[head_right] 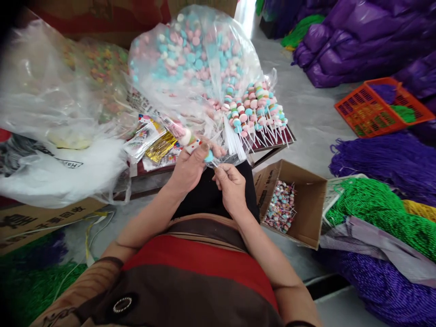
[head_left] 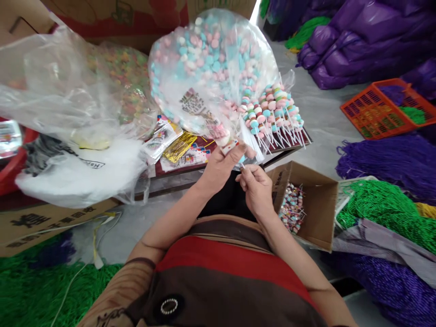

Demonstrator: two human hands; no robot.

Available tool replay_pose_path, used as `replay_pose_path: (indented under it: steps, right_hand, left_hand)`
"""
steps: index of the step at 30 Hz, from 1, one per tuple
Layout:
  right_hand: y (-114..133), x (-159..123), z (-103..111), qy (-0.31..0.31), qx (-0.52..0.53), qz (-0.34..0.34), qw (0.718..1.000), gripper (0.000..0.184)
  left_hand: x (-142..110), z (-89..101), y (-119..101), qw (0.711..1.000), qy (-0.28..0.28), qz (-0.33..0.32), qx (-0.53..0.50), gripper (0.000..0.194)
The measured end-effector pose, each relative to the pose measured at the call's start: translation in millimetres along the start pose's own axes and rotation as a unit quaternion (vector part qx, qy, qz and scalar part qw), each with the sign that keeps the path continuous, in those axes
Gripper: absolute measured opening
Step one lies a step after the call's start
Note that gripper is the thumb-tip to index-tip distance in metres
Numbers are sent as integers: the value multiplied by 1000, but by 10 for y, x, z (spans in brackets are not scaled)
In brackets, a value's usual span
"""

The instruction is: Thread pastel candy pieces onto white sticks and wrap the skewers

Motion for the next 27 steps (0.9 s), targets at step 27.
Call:
replay_pose_path:
  steps: [27]
  right_hand:
    - [186,86,-216,161,-7,-50,986,42]
  left_hand:
    - [13,74,-425,987,-132,19,-87,44]
Point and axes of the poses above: each hand's wrist, its own x-axis towards the middle knuckle, its own z-axis out of the back of the hand, y = z × x, the point moved 7 cm from there along x, towards the middle knuckle, and after that the axes turned 15 degrees about z, right-handed, at the moved point
